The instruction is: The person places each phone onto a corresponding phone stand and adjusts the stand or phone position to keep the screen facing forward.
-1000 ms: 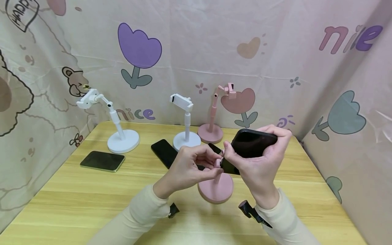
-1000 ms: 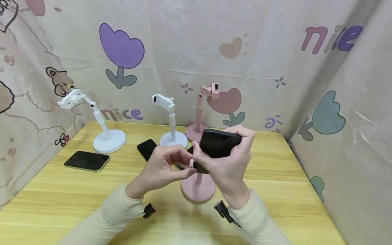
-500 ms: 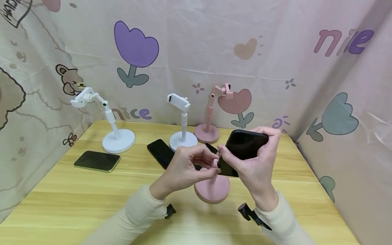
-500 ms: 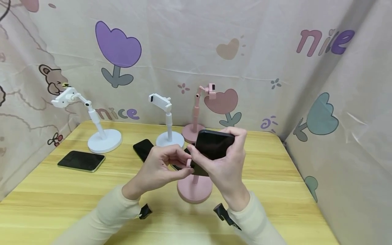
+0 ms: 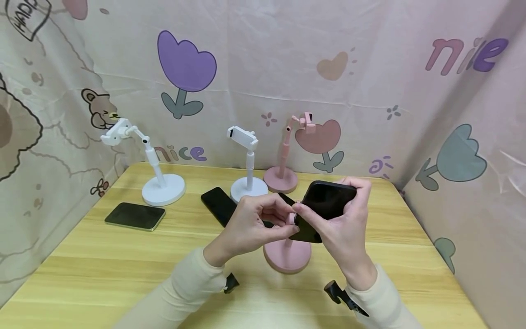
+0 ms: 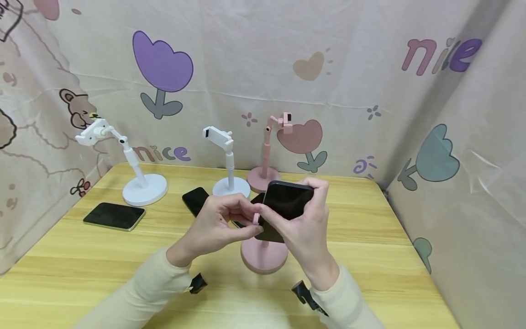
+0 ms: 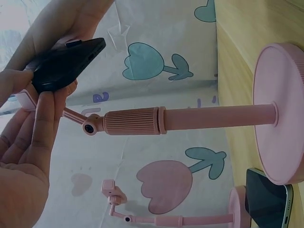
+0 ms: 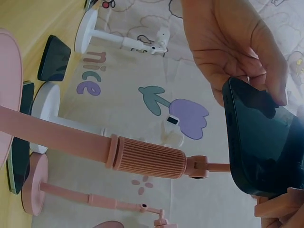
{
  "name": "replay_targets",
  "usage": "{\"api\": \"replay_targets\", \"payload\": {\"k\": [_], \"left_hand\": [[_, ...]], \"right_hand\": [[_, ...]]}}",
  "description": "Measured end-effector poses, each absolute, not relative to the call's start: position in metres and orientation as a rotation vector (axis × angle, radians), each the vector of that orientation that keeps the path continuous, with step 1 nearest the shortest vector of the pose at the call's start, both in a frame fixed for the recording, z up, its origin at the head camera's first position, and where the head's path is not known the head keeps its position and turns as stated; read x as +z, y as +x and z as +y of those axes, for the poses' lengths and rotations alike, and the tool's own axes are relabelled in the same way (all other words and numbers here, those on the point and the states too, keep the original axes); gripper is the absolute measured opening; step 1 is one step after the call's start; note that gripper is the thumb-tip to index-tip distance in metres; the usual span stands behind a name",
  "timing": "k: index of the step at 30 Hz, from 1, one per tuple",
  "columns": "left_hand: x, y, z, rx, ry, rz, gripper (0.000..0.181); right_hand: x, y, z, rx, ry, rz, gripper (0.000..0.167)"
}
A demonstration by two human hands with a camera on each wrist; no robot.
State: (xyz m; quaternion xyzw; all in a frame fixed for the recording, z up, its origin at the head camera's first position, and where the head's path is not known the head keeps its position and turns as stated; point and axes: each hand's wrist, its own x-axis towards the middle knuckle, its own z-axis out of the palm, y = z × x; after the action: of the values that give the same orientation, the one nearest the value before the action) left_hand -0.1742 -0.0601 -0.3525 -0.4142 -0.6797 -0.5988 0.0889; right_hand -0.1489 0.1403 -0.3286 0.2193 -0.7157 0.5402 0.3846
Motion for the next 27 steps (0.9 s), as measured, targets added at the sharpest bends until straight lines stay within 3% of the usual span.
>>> {"api": "replay_targets", "payload": {"k": [19, 27], "left_hand": [[-0.351, -0.173, -0.06, -1.843, -1.163, -2.061, 0.022], [-0.352, -0.174, -0.06, -1.85, -1.162, -2.07, 0.022]], "right_hand": [[-0.347, -0.151, 0.145, 1.369, 0.699, -1.772, 0.057], [-0.351, -0.151, 0.146, 1.363, 0.735, -1.778, 0.056]]}}
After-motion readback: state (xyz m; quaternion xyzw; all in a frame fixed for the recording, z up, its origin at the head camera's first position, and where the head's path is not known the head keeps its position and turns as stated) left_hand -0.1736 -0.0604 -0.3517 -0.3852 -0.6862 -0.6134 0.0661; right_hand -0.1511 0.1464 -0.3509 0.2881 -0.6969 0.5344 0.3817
